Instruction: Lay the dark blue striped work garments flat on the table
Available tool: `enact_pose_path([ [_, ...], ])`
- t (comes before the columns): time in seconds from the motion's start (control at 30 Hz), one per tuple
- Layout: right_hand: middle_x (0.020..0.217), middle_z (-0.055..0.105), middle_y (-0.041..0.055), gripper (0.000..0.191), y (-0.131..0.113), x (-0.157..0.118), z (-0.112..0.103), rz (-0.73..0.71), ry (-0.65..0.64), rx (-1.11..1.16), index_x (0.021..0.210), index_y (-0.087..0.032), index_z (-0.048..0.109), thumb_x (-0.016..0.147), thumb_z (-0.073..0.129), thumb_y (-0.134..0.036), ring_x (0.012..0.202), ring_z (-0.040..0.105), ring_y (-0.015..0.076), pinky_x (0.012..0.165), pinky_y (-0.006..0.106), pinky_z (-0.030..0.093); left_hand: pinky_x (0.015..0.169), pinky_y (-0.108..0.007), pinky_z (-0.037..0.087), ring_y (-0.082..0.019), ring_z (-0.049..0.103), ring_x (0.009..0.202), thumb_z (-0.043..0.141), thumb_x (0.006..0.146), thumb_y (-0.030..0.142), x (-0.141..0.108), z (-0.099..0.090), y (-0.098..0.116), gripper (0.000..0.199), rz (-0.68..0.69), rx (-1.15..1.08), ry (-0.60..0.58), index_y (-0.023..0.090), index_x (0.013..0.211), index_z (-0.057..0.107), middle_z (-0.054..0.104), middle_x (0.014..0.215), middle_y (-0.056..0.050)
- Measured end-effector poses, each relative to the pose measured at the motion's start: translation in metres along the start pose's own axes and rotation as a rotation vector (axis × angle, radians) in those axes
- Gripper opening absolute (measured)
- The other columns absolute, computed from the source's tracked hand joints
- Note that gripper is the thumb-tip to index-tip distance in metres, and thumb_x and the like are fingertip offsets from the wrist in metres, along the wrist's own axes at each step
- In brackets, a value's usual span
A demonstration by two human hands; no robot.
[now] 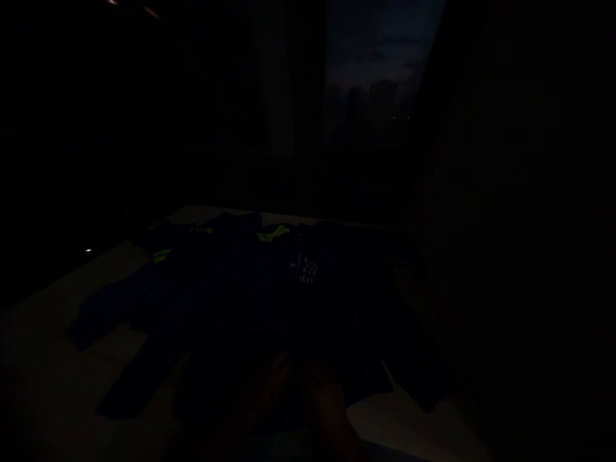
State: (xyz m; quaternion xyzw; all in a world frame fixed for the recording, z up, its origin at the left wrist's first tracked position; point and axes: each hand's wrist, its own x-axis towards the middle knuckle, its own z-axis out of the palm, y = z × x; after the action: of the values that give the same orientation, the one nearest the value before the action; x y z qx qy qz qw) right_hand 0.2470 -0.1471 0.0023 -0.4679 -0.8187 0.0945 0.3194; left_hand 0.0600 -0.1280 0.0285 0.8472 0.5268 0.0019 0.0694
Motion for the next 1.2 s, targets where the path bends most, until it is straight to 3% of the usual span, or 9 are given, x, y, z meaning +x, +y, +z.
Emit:
enact_pose_path([
  [0.2, 0.103, 0.074, 0.0023, 0.030, 0.002, 0.002, 0.005, 0.018, -0.031, -0.019, 0.111, -0.027, 0.067, 0.088, 0.058, -0.011, 0.091, 0.068, 0.0188, 0.078, 0.031, 0.056, 0.088, -0.034, 0.055, -0.019, 0.066, 0.104, 0.049, 0.095, 0.017, 0.002, -0.009, -0.001, 0.026, 0.042, -0.010, 0.009, 0.025, 0.112, 0.066, 0.069, 0.119, -0.002],
  [0.5, 0.101, 0.074, 0.0020, 0.022, -0.003, 0.018, -0.003, 0.159, -0.187, 0.005, 0.097, -0.025, 0.071, 0.091, 0.053, -0.013, 0.091, 0.068, 0.0174, 0.080, 0.031, 0.053, 0.094, -0.037, 0.053, -0.020, 0.063, 0.111, 0.053, 0.094, 0.020, 0.002, 0.009, -0.011, 0.024, 0.093, -0.032, 0.135, 0.025, 0.114, 0.066, 0.068, 0.120, -0.003],
  [0.77, 0.101, 0.074, 0.0020, 0.024, -0.004, 0.013, 0.000, 0.227, -0.136, 0.102, 0.101, -0.026, 0.069, 0.090, 0.054, -0.011, 0.093, 0.068, 0.0173, 0.082, 0.031, 0.053, 0.098, -0.039, 0.054, -0.020, 0.065, 0.111, 0.052, 0.095, 0.019, 0.003, 0.003, -0.009, 0.023, 0.154, -0.023, 0.108, 0.024, 0.109, 0.069, 0.072, 0.116, 0.000],
  [1.0, 0.099, 0.074, 0.0039, 0.023, -0.003, 0.009, 0.002, 0.185, -0.063, 0.079, 0.097, -0.025, 0.070, 0.090, 0.052, -0.013, 0.091, 0.068, 0.0178, 0.081, 0.032, 0.055, 0.099, -0.036, 0.051, -0.018, 0.063, 0.108, 0.046, 0.095, 0.018, 0.002, 0.006, -0.008, 0.025, 0.209, -0.107, 0.239, 0.020, 0.109, 0.067, 0.073, 0.112, -0.003],
  [1.2, 0.115, 0.074, 0.0090, 0.032, 0.000, 0.008, 0.004, 0.204, -0.081, 0.035, 0.119, -0.022, 0.067, 0.091, 0.053, -0.014, 0.102, 0.070, 0.0212, 0.087, 0.035, 0.058, 0.097, -0.037, 0.051, -0.019, 0.063, 0.108, 0.050, 0.094, 0.019, 0.006, 0.000, -0.003, 0.024, 0.183, -0.100, 0.190, 0.022, 0.111, 0.067, 0.072, 0.114, -0.002],
])
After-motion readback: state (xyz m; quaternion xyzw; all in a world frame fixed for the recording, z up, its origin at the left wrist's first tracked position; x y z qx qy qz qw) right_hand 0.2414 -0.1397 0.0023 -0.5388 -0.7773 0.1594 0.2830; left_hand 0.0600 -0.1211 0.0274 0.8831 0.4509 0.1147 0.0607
